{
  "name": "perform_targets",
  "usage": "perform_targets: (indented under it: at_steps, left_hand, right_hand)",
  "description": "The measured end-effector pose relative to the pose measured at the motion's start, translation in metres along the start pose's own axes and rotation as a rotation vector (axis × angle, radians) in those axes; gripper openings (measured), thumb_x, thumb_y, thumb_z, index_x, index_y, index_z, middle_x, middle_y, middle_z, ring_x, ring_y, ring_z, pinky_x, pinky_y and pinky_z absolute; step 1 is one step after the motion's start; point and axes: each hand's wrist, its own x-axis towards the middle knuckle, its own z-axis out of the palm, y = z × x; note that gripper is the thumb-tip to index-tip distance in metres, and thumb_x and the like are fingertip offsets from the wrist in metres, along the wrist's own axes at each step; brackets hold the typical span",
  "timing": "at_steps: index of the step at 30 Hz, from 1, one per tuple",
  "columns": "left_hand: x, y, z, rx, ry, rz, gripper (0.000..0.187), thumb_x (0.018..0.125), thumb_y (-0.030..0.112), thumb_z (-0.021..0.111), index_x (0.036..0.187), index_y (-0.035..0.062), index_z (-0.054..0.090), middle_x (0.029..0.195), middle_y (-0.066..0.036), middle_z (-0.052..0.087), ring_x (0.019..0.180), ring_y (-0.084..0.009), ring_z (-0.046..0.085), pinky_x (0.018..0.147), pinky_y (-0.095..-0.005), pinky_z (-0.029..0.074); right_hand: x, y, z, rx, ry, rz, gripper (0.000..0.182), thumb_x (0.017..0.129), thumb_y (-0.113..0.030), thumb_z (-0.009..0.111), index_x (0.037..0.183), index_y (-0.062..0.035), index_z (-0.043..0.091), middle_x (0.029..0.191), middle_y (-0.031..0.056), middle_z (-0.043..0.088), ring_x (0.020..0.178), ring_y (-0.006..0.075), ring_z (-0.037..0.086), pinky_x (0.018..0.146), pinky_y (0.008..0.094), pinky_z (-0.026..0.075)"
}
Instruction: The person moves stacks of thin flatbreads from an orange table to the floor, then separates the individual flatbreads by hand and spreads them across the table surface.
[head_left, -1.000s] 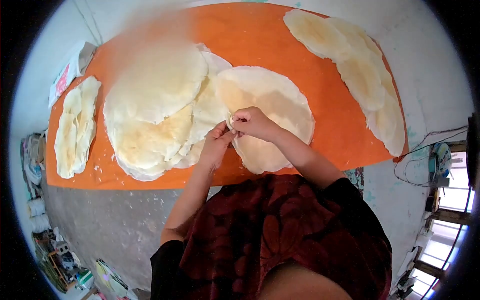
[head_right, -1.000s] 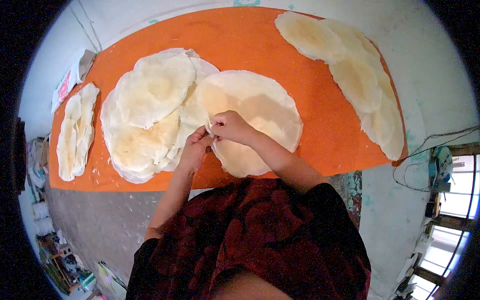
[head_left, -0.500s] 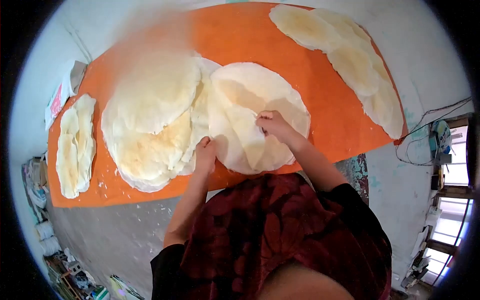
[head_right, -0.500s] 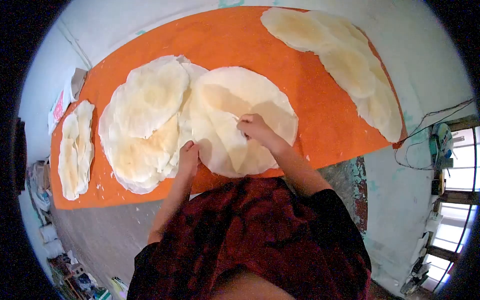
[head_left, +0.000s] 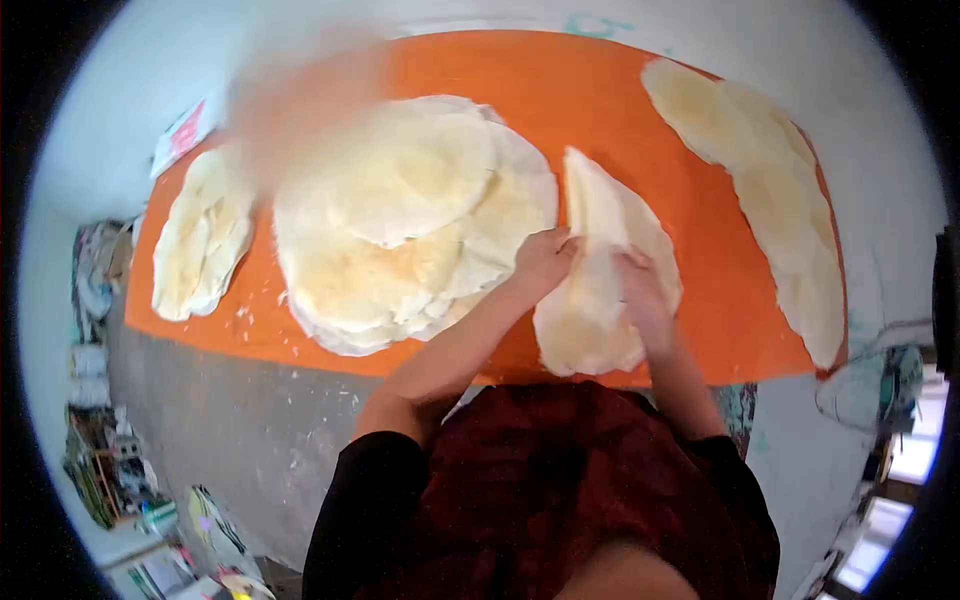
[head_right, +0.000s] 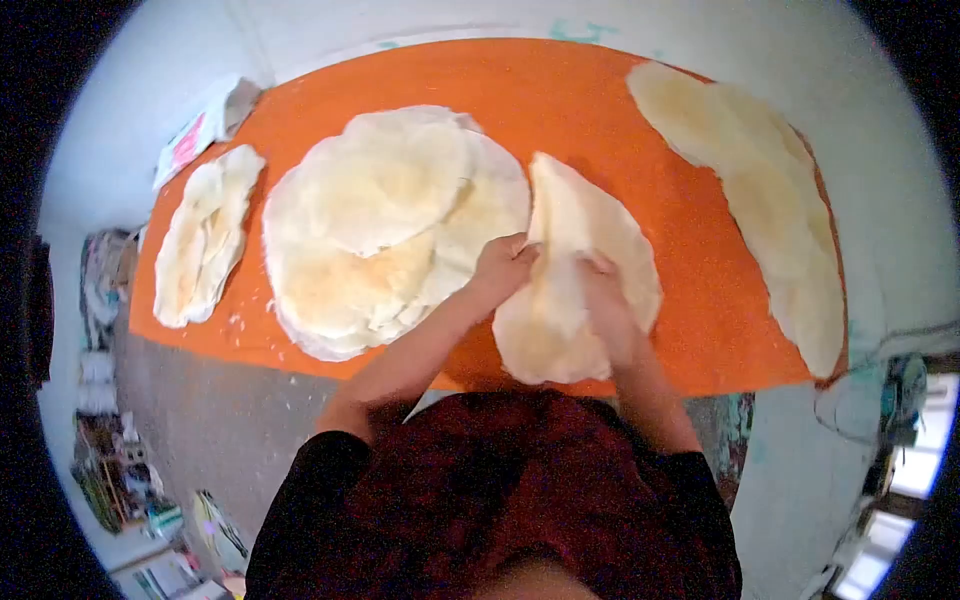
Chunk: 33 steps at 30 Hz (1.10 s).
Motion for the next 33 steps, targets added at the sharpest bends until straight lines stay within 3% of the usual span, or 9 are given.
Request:
perform_targets:
  at_steps: [3,5,9,11,16,20,25,29,33]
  left_hand:
    - [0.007,0.030,-0.042,-0.553,-0.026,-0.047,0.024,0.084,0.017,0.053,0.096,-0.0023,0.059,0.083,-0.006,0.061,0.071,-0.0118,0.056,0.068,-0.0268,0.046]
    - [0.007,0.058,-0.093,-0.556,0.029,-0.043,0.026,0.083,0.021,0.054,0.098,0.0003,0.059,0.085,-0.006,0.063,0.074,-0.0127,0.057,0.067,-0.0272,0.046]
    - [0.017,0.033,-0.198,0.252,0.506,0.223,0.020,0.082,0.018,0.054,0.088,0.0007,0.062,0.083,-0.004,0.061,0.071,-0.0109,0.055,0.064,-0.0248,0.045]
    - [0.004,0.006,-0.257,0.037,0.462,0.204,0.021,0.082,0.020,0.054,0.087,0.0013,0.063,0.080,-0.004,0.060,0.070,-0.0114,0.054,0.063,-0.0251,0.044]
    - [-0.042,-0.081,-0.335,0.006,0.631,-0.156,0.030,0.081,0.024,0.053,0.096,-0.0018,0.059,0.080,-0.009,0.061,0.074,-0.0143,0.055,0.068,-0.0287,0.043]
    - [-0.059,-0.192,-0.351,0.312,0.682,-0.240,0.032,0.081,0.024,0.053,0.097,-0.0020,0.058,0.086,-0.017,0.061,0.084,-0.0256,0.058,0.074,-0.0337,0.043]
    - [-0.054,-0.156,-0.349,0.745,0.770,-0.207,0.031,0.081,0.025,0.053,0.093,-0.0033,0.059,0.088,-0.021,0.060,0.077,-0.0317,0.058,0.071,-0.0374,0.045]
    - [-0.036,-0.129,-0.373,0.677,0.880,-0.030,0.028,0.081,0.028,0.053,0.086,0.0018,0.060,0.083,-0.019,0.061,0.075,-0.0350,0.058,0.068,-0.0410,0.046]
    - [-0.021,-0.143,-0.418,0.866,0.793,-0.354,0.045,0.078,0.034,0.058,0.111,0.0033,0.053,0.095,-0.020,0.060,0.091,-0.0322,0.056,0.079,-0.0365,0.043]
  right_hand:
    - [0.020,-0.012,-0.070,-0.068,0.010,-0.185,0.028,0.084,-0.021,0.050,0.103,-0.0021,0.055,0.094,0.0038,0.056,0.084,0.0152,0.052,0.075,0.0303,0.044]
    - [0.005,-0.052,-0.074,-0.063,0.076,-0.259,0.031,0.084,-0.024,0.047,0.106,-0.0028,0.052,0.099,0.0038,0.054,0.088,0.0151,0.050,0.080,0.0303,0.042]
    - [0.009,-0.089,-0.126,0.074,0.225,-0.337,0.033,0.085,-0.024,0.045,0.108,-0.0012,0.051,0.102,0.0064,0.054,0.091,0.0163,0.051,0.080,0.0313,0.043]
    - [0.015,-0.093,-0.146,-0.150,0.488,-0.317,0.033,0.085,-0.019,0.045,0.112,0.0005,0.048,0.106,0.0077,0.053,0.092,0.0168,0.051,0.081,0.0303,0.043]
    - [0.077,-0.026,-0.189,-0.336,0.351,-0.147,0.026,0.086,-0.017,0.046,0.105,0.0001,0.052,0.094,0.0049,0.057,0.082,0.0142,0.054,0.073,0.0282,0.045]
    - [0.091,-0.020,-0.132,-0.352,0.350,-0.254,0.020,0.085,-0.013,0.044,0.096,-0.0003,0.056,0.084,0.0016,0.056,0.074,0.0103,0.052,0.065,0.0256,0.044]
    - [0.076,-0.061,-0.108,-0.414,0.420,-0.330,0.020,0.084,-0.010,0.042,0.092,0.0017,0.056,0.081,0.0011,0.055,0.072,0.0086,0.050,0.063,0.0226,0.042]
    - [0.070,-0.065,-0.112,-0.585,0.459,-0.381,0.021,0.083,-0.010,0.042,0.094,0.0022,0.055,0.082,0.0018,0.055,0.072,0.0094,0.049,0.063,0.0233,0.041]
    - [0.079,-0.054,-0.141,-0.859,0.541,-0.263,0.023,0.083,-0.010,0.041,0.094,0.0019,0.056,0.084,0.0019,0.056,0.073,0.0100,0.050,0.063,0.0251,0.041]
